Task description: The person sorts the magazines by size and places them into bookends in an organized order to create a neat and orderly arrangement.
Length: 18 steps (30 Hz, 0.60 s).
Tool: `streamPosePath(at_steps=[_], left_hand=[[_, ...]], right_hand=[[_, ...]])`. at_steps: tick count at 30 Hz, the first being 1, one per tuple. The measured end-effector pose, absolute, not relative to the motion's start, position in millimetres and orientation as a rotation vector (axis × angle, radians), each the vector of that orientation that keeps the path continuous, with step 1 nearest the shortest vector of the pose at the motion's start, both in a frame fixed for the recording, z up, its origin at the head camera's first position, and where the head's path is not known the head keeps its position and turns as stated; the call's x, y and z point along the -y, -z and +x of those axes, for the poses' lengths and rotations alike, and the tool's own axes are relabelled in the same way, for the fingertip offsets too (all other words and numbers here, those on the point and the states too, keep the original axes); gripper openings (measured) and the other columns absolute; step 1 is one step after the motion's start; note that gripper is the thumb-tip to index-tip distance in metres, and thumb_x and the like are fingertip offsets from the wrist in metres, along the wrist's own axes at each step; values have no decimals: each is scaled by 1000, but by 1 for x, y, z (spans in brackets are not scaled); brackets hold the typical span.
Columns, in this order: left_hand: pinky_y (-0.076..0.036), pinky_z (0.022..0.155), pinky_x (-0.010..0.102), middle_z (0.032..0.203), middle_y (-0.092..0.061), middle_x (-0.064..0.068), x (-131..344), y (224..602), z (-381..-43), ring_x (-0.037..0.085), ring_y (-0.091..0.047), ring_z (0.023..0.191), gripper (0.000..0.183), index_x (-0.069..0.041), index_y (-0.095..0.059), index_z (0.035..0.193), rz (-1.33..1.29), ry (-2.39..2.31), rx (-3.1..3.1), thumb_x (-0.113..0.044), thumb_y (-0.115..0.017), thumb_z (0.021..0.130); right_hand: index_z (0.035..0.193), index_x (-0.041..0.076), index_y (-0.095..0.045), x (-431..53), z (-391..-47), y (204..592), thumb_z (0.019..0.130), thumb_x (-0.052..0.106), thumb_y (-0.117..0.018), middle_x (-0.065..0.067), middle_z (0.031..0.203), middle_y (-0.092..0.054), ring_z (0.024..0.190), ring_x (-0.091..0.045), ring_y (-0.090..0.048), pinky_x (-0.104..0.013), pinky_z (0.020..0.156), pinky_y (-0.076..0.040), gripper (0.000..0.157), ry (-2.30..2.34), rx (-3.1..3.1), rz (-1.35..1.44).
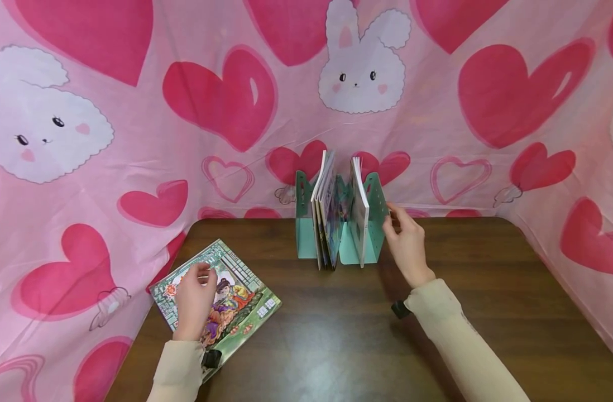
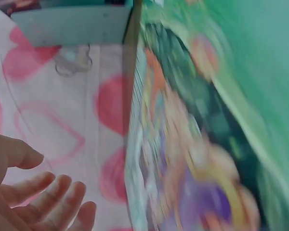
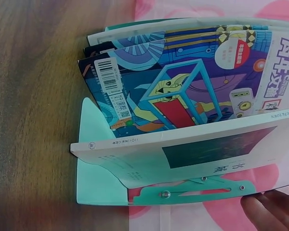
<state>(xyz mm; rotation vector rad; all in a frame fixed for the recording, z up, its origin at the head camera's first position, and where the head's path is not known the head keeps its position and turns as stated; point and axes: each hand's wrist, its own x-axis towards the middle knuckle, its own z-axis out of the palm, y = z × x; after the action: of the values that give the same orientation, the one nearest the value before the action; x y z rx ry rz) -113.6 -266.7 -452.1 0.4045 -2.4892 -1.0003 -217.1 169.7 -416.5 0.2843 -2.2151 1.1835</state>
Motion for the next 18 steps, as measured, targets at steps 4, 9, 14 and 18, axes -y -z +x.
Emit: streamPosePath(at_steps=[4,9,14,18], left_hand=[[-51,84,57,104,-73,25,286,454,-102,41,-72,94,27,5,-67,116,461,955,2534,-16,-60,101],[-47,85,61,114,-71,28,309,455,-90,44,-69,102,31,4,-64,122,541,892,2683,-19,-61,101],[-47,84,64,121,-63,36,324,458,-80,52,-62,106,44,10,-55,129,577,840,2826,-18,-66,97],[-47,82,63,116,-63,38,332,461,-74,52,-61,102,43,13,-55,126,576,830,2831,-12,-69,94]], right_hand=[[131,-4,-67,-171,-219,416,97,-4,-65,-26,118,-72,90,-39,-72,3,79,-39,35,-1168,2203,311],[133,-3,-66,-172,-220,415,96,-4,-66,-26,120,-72,92,-39,-73,0,82,-42,36,-1168,2216,328],[134,-3,-65,-173,-219,415,97,-3,-66,-26,119,-71,93,-39,-72,1,82,-41,37,-1175,2227,337],[135,-2,-65,-174,-217,417,97,-4,-65,-26,120,-71,93,-39,-71,2,81,-39,39,-1184,2233,326]])
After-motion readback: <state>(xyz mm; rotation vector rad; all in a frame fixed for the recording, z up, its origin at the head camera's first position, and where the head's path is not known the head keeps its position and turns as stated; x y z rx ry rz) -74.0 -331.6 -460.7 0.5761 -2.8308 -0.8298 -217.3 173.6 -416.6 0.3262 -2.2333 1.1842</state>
